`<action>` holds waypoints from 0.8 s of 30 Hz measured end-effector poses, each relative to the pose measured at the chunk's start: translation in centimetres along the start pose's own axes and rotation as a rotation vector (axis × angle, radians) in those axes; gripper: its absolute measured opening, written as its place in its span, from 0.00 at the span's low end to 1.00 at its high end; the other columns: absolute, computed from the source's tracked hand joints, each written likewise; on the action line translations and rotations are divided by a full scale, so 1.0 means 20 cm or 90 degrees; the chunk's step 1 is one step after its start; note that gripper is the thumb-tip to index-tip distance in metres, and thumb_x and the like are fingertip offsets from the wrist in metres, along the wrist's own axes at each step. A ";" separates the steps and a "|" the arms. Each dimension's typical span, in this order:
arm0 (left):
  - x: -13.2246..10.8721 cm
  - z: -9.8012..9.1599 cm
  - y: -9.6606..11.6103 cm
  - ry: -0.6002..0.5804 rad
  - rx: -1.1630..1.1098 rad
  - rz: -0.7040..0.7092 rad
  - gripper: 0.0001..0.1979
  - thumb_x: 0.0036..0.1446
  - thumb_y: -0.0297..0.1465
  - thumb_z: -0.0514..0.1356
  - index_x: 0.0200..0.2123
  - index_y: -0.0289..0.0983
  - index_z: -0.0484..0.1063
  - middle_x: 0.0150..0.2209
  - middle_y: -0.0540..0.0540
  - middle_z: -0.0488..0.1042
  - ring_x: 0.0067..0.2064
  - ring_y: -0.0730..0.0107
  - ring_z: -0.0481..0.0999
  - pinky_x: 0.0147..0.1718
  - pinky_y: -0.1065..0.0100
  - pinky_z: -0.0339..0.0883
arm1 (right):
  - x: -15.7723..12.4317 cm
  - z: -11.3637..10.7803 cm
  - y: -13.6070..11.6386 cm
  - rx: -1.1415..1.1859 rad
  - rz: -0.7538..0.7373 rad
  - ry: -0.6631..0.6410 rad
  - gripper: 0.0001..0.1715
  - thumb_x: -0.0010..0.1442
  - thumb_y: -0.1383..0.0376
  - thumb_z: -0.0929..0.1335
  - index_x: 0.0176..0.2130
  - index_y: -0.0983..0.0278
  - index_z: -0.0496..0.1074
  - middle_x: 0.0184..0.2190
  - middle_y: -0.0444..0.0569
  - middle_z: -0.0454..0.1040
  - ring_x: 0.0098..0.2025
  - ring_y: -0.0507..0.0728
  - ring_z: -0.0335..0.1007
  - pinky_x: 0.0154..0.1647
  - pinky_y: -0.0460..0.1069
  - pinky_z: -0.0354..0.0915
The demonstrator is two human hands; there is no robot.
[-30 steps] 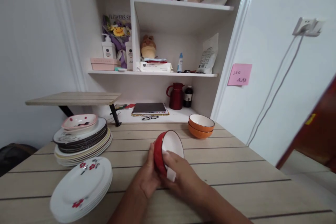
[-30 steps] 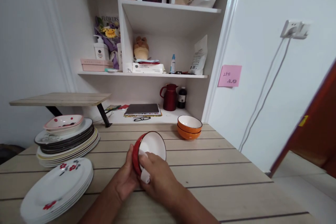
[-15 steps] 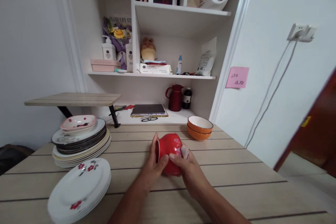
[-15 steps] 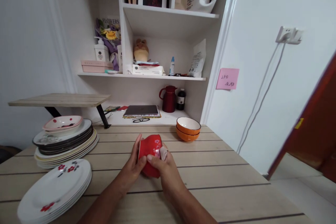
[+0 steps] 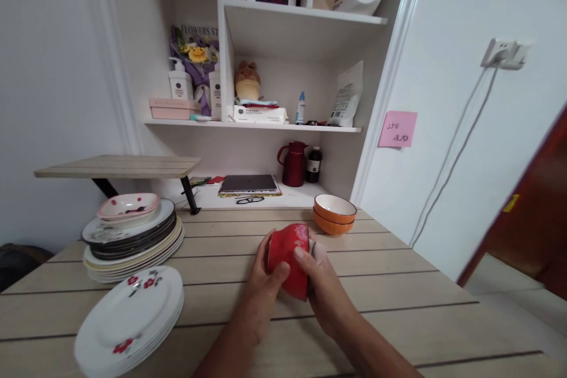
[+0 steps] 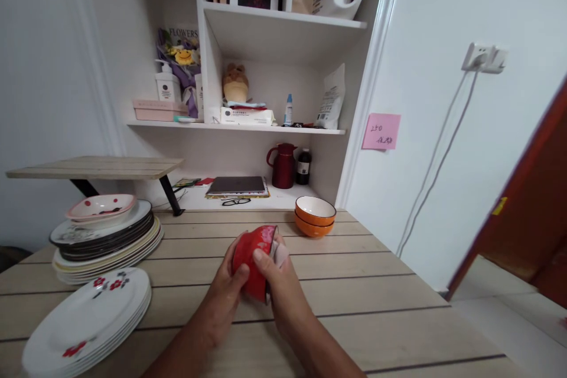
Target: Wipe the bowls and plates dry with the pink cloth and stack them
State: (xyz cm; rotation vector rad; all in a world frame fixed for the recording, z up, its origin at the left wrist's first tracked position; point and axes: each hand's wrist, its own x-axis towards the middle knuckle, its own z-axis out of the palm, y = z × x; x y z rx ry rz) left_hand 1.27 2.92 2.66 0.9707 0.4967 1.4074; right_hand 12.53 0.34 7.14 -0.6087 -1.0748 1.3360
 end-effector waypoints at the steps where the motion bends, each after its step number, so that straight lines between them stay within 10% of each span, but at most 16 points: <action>1: -0.01 0.00 0.00 0.016 -0.028 -0.028 0.44 0.48 0.49 0.69 0.65 0.42 0.60 0.62 0.38 0.68 0.62 0.48 0.67 0.62 0.54 0.59 | 0.00 0.00 0.02 -0.061 -0.021 -0.033 0.25 0.57 0.55 0.73 0.50 0.60 0.67 0.43 0.48 0.75 0.44 0.59 0.72 0.47 0.53 0.69; 8: 0.00 -0.05 0.09 0.093 -0.114 -0.363 0.41 0.52 0.62 0.53 0.50 0.33 0.75 0.46 0.37 0.81 0.52 0.51 0.78 0.49 0.58 0.71 | 0.01 -0.03 0.11 -0.602 -0.170 -0.211 0.33 0.56 0.71 0.69 0.60 0.60 0.63 0.55 0.54 0.71 0.55 0.64 0.67 0.57 0.59 0.62; 12: 0.02 -0.09 0.12 0.046 -0.111 -0.393 0.39 0.55 0.61 0.51 0.48 0.32 0.76 0.44 0.37 0.81 0.48 0.55 0.79 0.46 0.62 0.72 | 0.02 -0.06 0.10 -0.665 -0.194 -0.268 0.32 0.58 0.70 0.68 0.61 0.59 0.63 0.54 0.55 0.73 0.53 0.63 0.68 0.55 0.57 0.63; 18: 0.02 -0.13 0.10 -0.030 -0.056 -0.236 0.37 0.55 0.55 0.59 0.61 0.39 0.66 0.58 0.38 0.73 0.60 0.54 0.71 0.59 0.57 0.62 | 0.01 -0.05 0.10 -0.337 -0.080 -0.190 0.16 0.60 0.63 0.69 0.49 0.59 0.70 0.39 0.45 0.75 0.39 0.56 0.68 0.43 0.50 0.64; 24: 0.05 -0.20 0.09 -0.085 0.135 -0.030 0.46 0.51 0.47 0.68 0.68 0.45 0.50 0.69 0.38 0.55 0.68 0.48 0.58 0.65 0.51 0.52 | 0.03 -0.01 0.08 0.079 0.022 -0.007 0.23 0.52 0.62 0.76 0.47 0.62 0.70 0.38 0.46 0.76 0.37 0.55 0.70 0.38 0.48 0.68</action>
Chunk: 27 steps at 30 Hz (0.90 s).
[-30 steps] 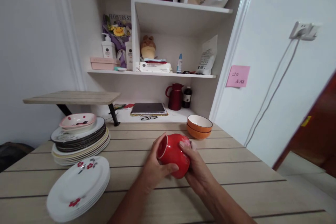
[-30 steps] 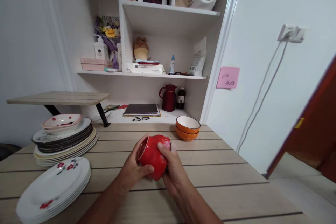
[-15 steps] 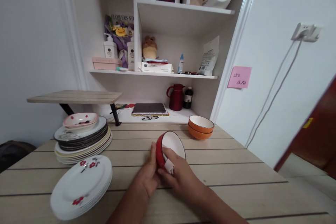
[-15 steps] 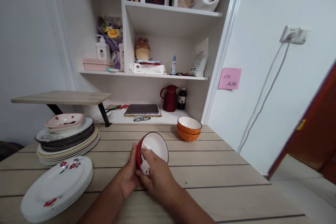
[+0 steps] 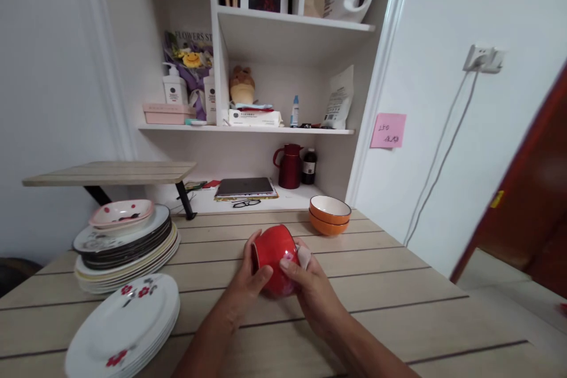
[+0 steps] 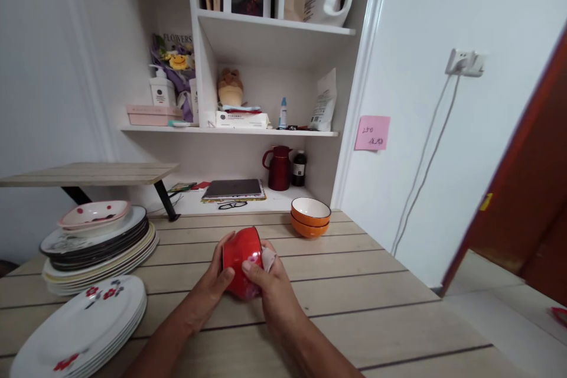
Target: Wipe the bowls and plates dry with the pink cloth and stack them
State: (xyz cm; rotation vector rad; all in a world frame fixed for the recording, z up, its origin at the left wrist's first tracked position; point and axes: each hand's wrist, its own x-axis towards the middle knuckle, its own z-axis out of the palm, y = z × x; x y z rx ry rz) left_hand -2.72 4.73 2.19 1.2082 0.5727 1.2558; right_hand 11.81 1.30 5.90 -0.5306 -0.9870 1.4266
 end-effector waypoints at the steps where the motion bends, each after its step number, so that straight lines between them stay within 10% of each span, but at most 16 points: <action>1: 0.00 0.00 0.00 -0.017 0.019 0.010 0.49 0.50 0.46 0.69 0.68 0.45 0.48 0.70 0.37 0.54 0.68 0.46 0.58 0.65 0.50 0.52 | 0.00 0.00 -0.01 0.039 0.008 0.029 0.25 0.51 0.62 0.77 0.47 0.62 0.70 0.38 0.46 0.76 0.37 0.55 0.71 0.38 0.48 0.69; 11: -0.01 0.09 0.03 0.011 -0.001 0.028 0.61 0.36 0.38 0.77 0.69 0.44 0.46 0.68 0.36 0.57 0.67 0.43 0.59 0.64 0.51 0.54 | 0.01 -0.01 -0.06 0.208 0.036 0.122 0.18 0.51 0.65 0.77 0.40 0.61 0.71 0.37 0.45 0.78 0.36 0.53 0.74 0.41 0.49 0.73; 19: -0.05 0.20 -0.03 0.075 -0.238 -0.092 0.42 0.44 0.56 0.67 0.58 0.40 0.68 0.59 0.38 0.72 0.63 0.45 0.66 0.61 0.53 0.61 | -0.05 0.03 -0.04 -0.217 -0.087 -0.078 0.26 0.55 0.64 0.73 0.52 0.60 0.66 0.40 0.47 0.75 0.41 0.57 0.72 0.43 0.51 0.70; 27: -0.05 0.12 0.03 0.072 -0.299 -0.324 0.45 0.40 0.69 0.55 0.44 0.37 0.78 0.44 0.39 0.82 0.58 0.44 0.72 0.56 0.51 0.67 | -0.05 -0.04 -0.02 -0.682 -0.240 -0.297 0.38 0.55 0.75 0.67 0.62 0.57 0.61 0.56 0.54 0.71 0.56 0.62 0.67 0.59 0.57 0.62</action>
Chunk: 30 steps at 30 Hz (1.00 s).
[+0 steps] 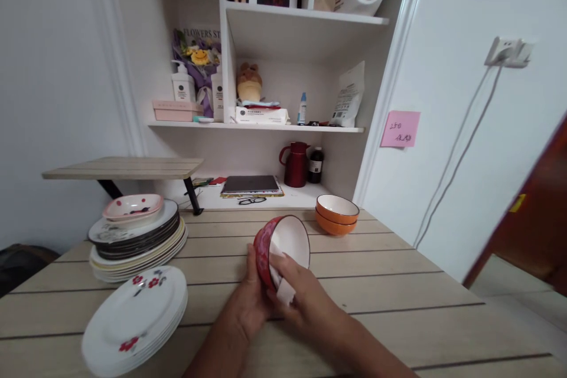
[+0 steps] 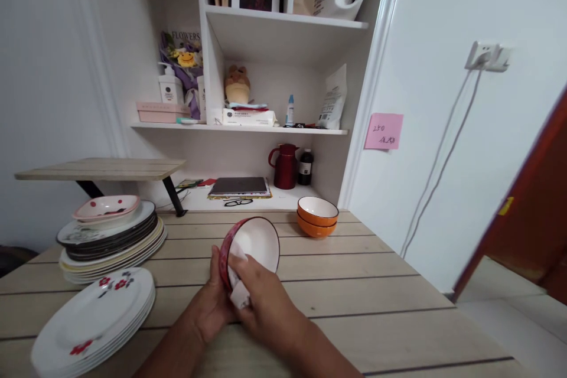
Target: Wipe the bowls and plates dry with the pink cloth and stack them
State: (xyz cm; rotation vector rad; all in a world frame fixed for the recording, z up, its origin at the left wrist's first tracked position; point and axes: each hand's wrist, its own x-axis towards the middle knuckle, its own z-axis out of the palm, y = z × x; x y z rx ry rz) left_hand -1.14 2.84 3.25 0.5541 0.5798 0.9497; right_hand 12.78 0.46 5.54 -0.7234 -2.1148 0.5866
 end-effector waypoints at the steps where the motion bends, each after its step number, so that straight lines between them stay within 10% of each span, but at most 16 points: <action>1: 0.00 0.00 0.01 -0.009 0.005 -0.021 0.46 0.42 0.69 0.53 0.45 0.35 0.78 0.44 0.38 0.82 0.58 0.45 0.73 0.56 0.52 0.67 | 0.00 -0.01 0.01 -0.015 0.010 -0.015 0.37 0.55 0.74 0.67 0.62 0.57 0.62 0.54 0.54 0.72 0.54 0.63 0.68 0.57 0.57 0.63; 5: 0.01 0.00 0.02 -0.029 0.055 0.020 0.42 0.51 0.64 0.53 0.53 0.35 0.73 0.49 0.37 0.79 0.58 0.49 0.72 0.58 0.54 0.63 | 0.01 -0.02 0.02 0.105 0.091 0.025 0.24 0.58 0.69 0.68 0.54 0.58 0.68 0.46 0.49 0.75 0.45 0.60 0.70 0.48 0.54 0.65; 12: 0.04 -0.06 0.06 0.067 0.292 0.392 0.49 0.46 0.44 0.72 0.67 0.42 0.54 0.68 0.36 0.56 0.68 0.47 0.57 0.66 0.54 0.49 | 0.06 0.04 0.02 0.694 0.226 0.269 0.22 0.51 0.61 0.76 0.44 0.62 0.71 0.37 0.45 0.76 0.37 0.55 0.71 0.38 0.48 0.67; 17: 0.03 -0.08 0.07 0.037 0.316 0.381 0.59 0.42 0.40 0.74 0.71 0.46 0.41 0.71 0.35 0.48 0.71 0.47 0.48 0.67 0.52 0.47 | 0.05 0.02 0.04 0.828 0.319 0.380 0.17 0.53 0.62 0.76 0.42 0.63 0.74 0.35 0.47 0.80 0.33 0.55 0.74 0.33 0.48 0.70; 21: 0.00 -0.04 0.07 -0.081 0.229 0.304 0.62 0.41 0.37 0.75 0.71 0.48 0.40 0.68 0.35 0.58 0.66 0.42 0.61 0.62 0.47 0.56 | 0.04 -0.02 0.04 0.879 0.336 0.401 0.15 0.54 0.62 0.75 0.42 0.63 0.76 0.40 0.49 0.81 0.38 0.57 0.77 0.40 0.50 0.73; 30: -0.02 0.07 -0.03 -0.080 0.072 0.334 0.46 0.43 0.51 0.71 0.64 0.41 0.62 0.60 0.37 0.71 0.63 0.46 0.66 0.62 0.53 0.57 | 0.04 -0.01 -0.09 0.654 0.216 0.340 0.22 0.57 0.57 0.73 0.48 0.61 0.68 0.39 0.48 0.76 0.38 0.57 0.73 0.39 0.50 0.71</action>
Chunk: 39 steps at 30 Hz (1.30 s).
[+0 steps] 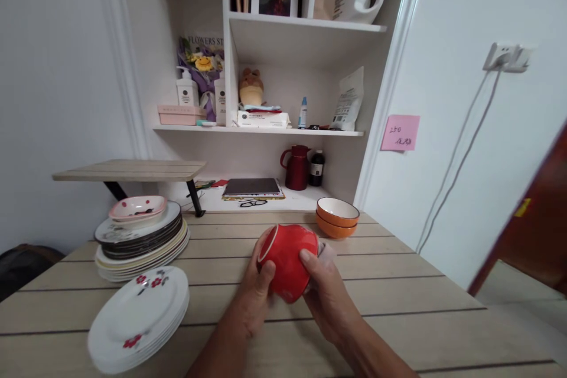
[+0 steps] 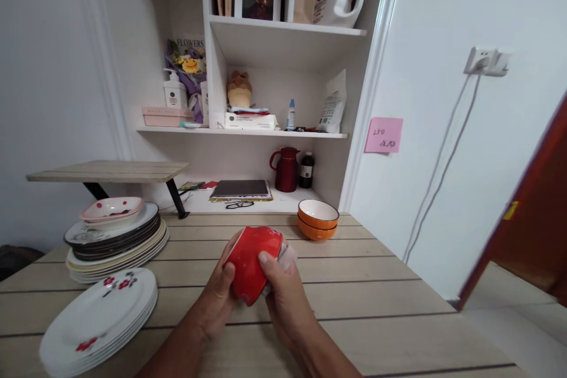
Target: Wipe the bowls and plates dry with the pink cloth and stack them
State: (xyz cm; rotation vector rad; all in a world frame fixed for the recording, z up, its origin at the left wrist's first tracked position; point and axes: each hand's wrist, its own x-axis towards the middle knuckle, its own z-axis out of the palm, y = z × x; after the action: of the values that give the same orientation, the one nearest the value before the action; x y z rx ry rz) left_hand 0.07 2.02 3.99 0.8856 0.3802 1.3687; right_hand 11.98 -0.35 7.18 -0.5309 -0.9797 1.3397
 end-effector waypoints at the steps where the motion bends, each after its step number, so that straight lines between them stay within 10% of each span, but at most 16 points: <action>1: 0.00 -0.01 -0.01 0.017 -0.022 -0.036 0.44 0.45 0.53 0.69 0.62 0.40 0.64 0.57 0.38 0.73 0.61 0.47 0.68 0.62 0.54 0.59 | -0.01 0.00 0.01 -0.067 -0.024 -0.032 0.22 0.56 0.58 0.73 0.48 0.61 0.68 0.38 0.47 0.76 0.37 0.57 0.72 0.39 0.50 0.70; 6: 0.00 -0.06 0.01 0.109 -0.077 -0.277 0.48 0.42 0.67 0.57 0.52 0.33 0.74 0.43 0.37 0.81 0.51 0.46 0.77 0.52 0.54 0.70 | -0.04 0.00 0.09 -0.464 -0.176 -0.197 0.22 0.55 0.67 0.71 0.50 0.59 0.67 0.43 0.49 0.74 0.43 0.59 0.69 0.46 0.53 0.66; 10: 0.01 -0.05 0.05 0.130 -0.049 -0.288 0.42 0.48 0.64 0.56 0.48 0.32 0.76 0.40 0.38 0.82 0.48 0.49 0.79 0.48 0.56 0.72 | -0.01 -0.03 0.12 -0.629 -0.234 -0.234 0.10 0.57 0.67 0.68 0.41 0.60 0.68 0.37 0.49 0.73 0.37 0.58 0.66 0.41 0.53 0.64; 17: 0.06 -0.12 0.00 -0.056 0.060 -0.086 0.45 0.45 0.51 0.69 0.64 0.43 0.61 0.61 0.38 0.70 0.64 0.51 0.65 0.63 0.54 0.56 | 0.02 -0.05 0.06 -0.173 -0.058 -0.070 0.14 0.59 0.58 0.72 0.43 0.60 0.68 0.33 0.42 0.71 0.34 0.53 0.65 0.36 0.47 0.64; 26: 0.07 -0.14 -0.01 -0.036 0.114 0.029 0.63 0.40 0.46 0.74 0.70 0.49 0.38 0.69 0.35 0.54 0.65 0.43 0.62 0.62 0.47 0.56 | 0.07 -0.05 0.04 0.224 0.111 0.112 0.16 0.50 0.65 0.77 0.39 0.64 0.74 0.35 0.48 0.80 0.33 0.54 0.75 0.37 0.49 0.73; 39: 0.02 -0.04 -0.05 -0.016 0.003 -0.005 0.42 0.49 0.48 0.68 0.65 0.41 0.61 0.61 0.37 0.70 0.62 0.48 0.67 0.63 0.52 0.57 | 0.02 0.02 0.05 -0.110 -0.046 0.018 0.23 0.56 0.57 0.74 0.48 0.62 0.67 0.37 0.46 0.76 0.36 0.55 0.71 0.37 0.48 0.69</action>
State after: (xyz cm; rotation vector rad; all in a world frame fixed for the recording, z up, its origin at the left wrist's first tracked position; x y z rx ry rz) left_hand 0.20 2.74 2.83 0.9042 0.3670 1.3490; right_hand 11.10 0.23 6.60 -0.6378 -1.0871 1.1875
